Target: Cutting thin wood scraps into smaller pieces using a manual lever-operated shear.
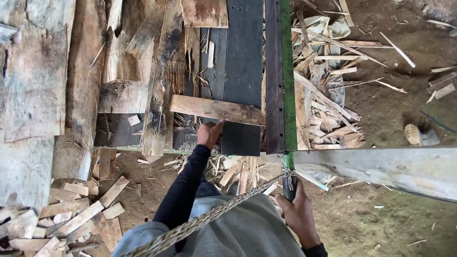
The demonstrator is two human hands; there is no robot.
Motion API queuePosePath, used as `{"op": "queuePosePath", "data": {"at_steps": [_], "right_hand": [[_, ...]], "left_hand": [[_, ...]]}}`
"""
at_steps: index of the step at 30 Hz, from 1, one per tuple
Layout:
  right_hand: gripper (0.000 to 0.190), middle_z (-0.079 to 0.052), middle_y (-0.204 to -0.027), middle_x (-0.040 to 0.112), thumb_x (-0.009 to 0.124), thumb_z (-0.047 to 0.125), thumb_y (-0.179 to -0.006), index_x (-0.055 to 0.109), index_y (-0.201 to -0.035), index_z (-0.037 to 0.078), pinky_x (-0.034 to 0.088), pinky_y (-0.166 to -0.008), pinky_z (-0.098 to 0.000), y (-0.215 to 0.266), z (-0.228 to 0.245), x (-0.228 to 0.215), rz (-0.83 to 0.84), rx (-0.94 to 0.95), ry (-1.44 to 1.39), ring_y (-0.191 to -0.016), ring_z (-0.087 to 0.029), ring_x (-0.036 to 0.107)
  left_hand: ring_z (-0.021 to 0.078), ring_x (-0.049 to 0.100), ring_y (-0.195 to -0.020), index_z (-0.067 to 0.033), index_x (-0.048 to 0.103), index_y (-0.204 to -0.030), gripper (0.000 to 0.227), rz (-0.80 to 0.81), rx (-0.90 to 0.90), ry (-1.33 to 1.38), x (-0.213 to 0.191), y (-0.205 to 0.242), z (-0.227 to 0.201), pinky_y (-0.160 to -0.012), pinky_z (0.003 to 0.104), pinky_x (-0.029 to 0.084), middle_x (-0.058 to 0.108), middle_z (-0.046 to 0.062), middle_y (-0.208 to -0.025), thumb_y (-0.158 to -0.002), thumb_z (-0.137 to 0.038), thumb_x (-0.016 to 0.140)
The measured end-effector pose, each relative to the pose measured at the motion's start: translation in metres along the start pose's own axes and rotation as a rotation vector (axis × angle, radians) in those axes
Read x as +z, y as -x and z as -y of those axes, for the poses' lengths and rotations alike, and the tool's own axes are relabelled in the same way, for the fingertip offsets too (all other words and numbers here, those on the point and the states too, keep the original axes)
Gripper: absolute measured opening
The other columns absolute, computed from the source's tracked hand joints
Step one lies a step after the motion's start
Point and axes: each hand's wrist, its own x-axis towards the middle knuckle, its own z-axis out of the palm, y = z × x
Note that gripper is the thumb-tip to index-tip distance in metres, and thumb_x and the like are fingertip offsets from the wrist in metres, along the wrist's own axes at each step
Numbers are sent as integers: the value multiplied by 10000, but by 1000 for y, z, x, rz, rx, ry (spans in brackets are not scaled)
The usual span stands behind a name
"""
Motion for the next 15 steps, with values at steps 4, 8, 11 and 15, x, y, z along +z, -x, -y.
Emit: {"op": "queuePosePath", "data": {"at_steps": [4, 8, 11, 15], "right_hand": [[765, -159, -857, 719, 756, 221, -828, 389, -1491, 119, 577, -510, -405, -10, -7, 9, -8, 14, 41, -573, -246, 720], [751, -165, -848, 721, 732, 199, -811, 399, -1477, 101, 587, -479, -416, -10, -12, 9, 2, -8, 16, -560, -249, 722], [741, -199, -791, 729, 742, 209, -807, 429, -1471, 106, 567, -481, -402, -8, -5, 3, -10, -11, 5, -548, -263, 715], [759, -205, -737, 716, 782, 259, -831, 421, -1480, 105, 543, -462, -413, 16, 17, -21, -24, 7, 49, -529, -273, 702]], "left_hand": [[347, 663, -1079, -141, 605, -1362, 729, -472, 635, -1065, -36, 11, -38, -940, 588, 485, 711, 153, -1183, -812, -613, 680], [445, 273, -1521, -169, 445, -1549, 1186, -220, 913, -1356, -56, -63, -39, -1107, 720, 5, 391, 195, -1584, -587, -800, 735], [283, 280, -1585, -192, 435, -1512, 1028, 172, 426, -1621, -54, -5, -126, -1259, 746, 15, 478, 6, -1554, -727, -803, 697], [370, 369, -1416, -222, 426, -1516, 1014, 114, 716, -1511, -50, -56, -59, -1196, 676, 103, 434, 160, -1510, -729, -783, 733]]}}
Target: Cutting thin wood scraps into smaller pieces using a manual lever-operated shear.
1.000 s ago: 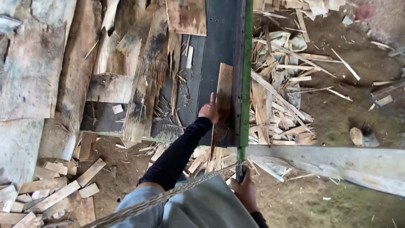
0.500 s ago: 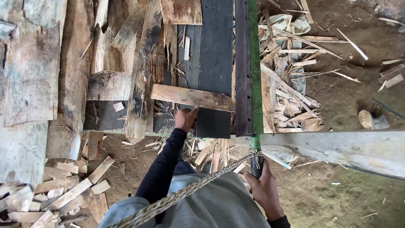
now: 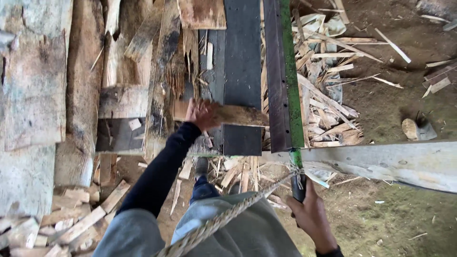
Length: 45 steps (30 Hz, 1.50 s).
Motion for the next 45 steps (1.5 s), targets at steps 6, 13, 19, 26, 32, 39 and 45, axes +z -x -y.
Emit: {"op": "queuePosePath", "data": {"at_steps": [6, 13, 19, 26, 32, 39, 45], "right_hand": [[664, -133, -734, 675, 723, 331, -891, 445, -1463, 140, 546, -402, -407, 13, 2, -51, 27, -36, 80, -496, -240, 644], [595, -145, -777, 675, 680, 216, -871, 423, -1386, 67, 547, -453, -414, -62, -58, 53, 9, -122, 50, -548, -241, 638], [575, -193, -828, 696, 726, 284, -802, 497, -1261, 24, 532, -667, -531, -108, -121, 117, -16, -221, 106, -739, -363, 680], [520, -110, -710, 662, 748, 251, -757, 541, -1184, 38, 537, -535, -448, -34, -35, 30, 10, -78, -29, -597, -282, 683], [441, -113, -706, 632, 779, 214, -778, 574, -1115, 17, 497, -433, -374, -17, -19, 12, 43, -154, -136, -471, -217, 600], [454, -134, -723, 635, 801, 199, -799, 571, -1116, -31, 497, -443, -374, -38, -53, 18, 74, -237, -76, -492, -231, 614], [416, -93, -851, 636, 790, 97, -855, 575, -1190, -24, 510, -494, -405, -113, -116, 30, 89, -311, -285, -556, -228, 624]], "left_hand": [[383, 397, -1353, -183, 481, -1476, 996, -160, -32, 57, 14, 11, -24, -1103, 646, 234, 468, 208, -1451, -661, -630, 838], [354, 436, -1372, -222, 433, -1551, 978, -20, -56, 38, -22, 9, -31, -1151, 583, 313, 498, 181, -1459, -737, -641, 777], [379, 445, -1328, -175, 449, -1503, 934, -299, 3, 40, 37, 14, -4, -1057, 663, 327, 506, 185, -1441, -726, -580, 772], [306, 763, -1026, -222, 611, -1490, 481, -17, -475, 720, 14, 114, -41, -908, 401, 589, 778, 153, -1175, -1060, -421, 530], [292, 631, -1212, -42, 579, -1478, 539, -350, -241, 1258, 146, 161, -47, -1031, 377, 551, 659, 142, -1349, -966, -204, 622], [294, 674, -1137, 65, 478, -1403, 658, -278, -498, 2408, 64, 254, -136, -985, 432, 603, 677, 181, -1261, -860, -162, 772], [211, 635, -983, 68, 533, -1458, 557, -171, -424, 2187, 54, 363, -184, -809, 353, 587, 645, 151, -1175, -977, -67, 778]]}}
